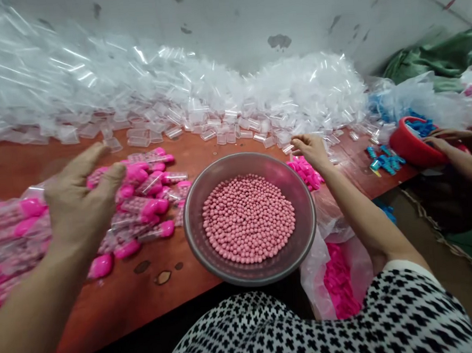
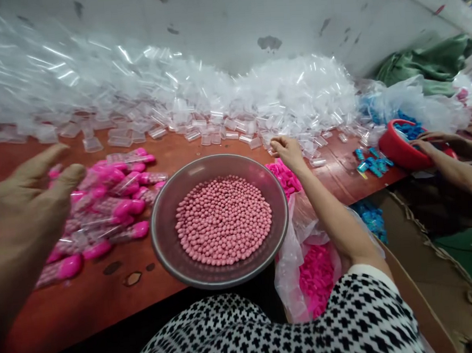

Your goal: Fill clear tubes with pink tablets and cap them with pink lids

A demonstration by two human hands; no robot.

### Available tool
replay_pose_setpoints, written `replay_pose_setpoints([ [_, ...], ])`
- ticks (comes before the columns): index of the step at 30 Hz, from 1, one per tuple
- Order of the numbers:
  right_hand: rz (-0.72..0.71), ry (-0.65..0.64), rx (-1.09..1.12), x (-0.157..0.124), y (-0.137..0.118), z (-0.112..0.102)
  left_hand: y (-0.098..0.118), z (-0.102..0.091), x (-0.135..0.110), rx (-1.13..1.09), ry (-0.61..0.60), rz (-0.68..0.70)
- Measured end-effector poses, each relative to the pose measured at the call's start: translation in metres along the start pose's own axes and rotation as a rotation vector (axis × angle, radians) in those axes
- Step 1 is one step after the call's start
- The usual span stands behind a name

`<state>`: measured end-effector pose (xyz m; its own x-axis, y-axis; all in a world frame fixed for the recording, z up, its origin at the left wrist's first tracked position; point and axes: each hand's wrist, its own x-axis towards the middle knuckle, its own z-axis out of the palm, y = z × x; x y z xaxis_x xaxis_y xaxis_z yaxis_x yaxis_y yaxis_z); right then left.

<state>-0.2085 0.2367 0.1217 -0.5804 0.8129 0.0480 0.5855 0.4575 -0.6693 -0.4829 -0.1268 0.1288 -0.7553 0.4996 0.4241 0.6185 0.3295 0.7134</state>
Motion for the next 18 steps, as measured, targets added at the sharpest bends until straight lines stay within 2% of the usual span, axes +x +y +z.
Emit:
replay_pose_setpoints([
  [2, 0.004, -0.021, -0.277, 0.029, 0.017, 0.008, 0.007, 0.012, -0.010, -0.020, -0.048, -0.007],
  [4, -0.018, -0.079, -0.393, 0.052, 0.023, 0.023, 0.024, 0.029, -0.024, -0.054, -0.137, 0.097],
  [7, -0.106, -0.183, -0.554, 0.076, 0.018, 0.046, 0.047, 0.054, -0.042, -0.121, -0.299, 0.272],
  [9, -0.172, -0.255, -0.634, 0.087, 0.014, 0.057, 0.054, 0.065, -0.050, -0.155, -0.374, 0.343],
  [13, -0.216, -0.336, -0.741, 0.096, 0.014, 0.066, 0.051, 0.074, -0.056, -0.173, -0.365, 0.358],
  [18, -0.191, -0.345, -0.740, 0.091, 0.018, 0.062, 0.049, 0.075, -0.056, -0.177, -0.383, 0.357],
])
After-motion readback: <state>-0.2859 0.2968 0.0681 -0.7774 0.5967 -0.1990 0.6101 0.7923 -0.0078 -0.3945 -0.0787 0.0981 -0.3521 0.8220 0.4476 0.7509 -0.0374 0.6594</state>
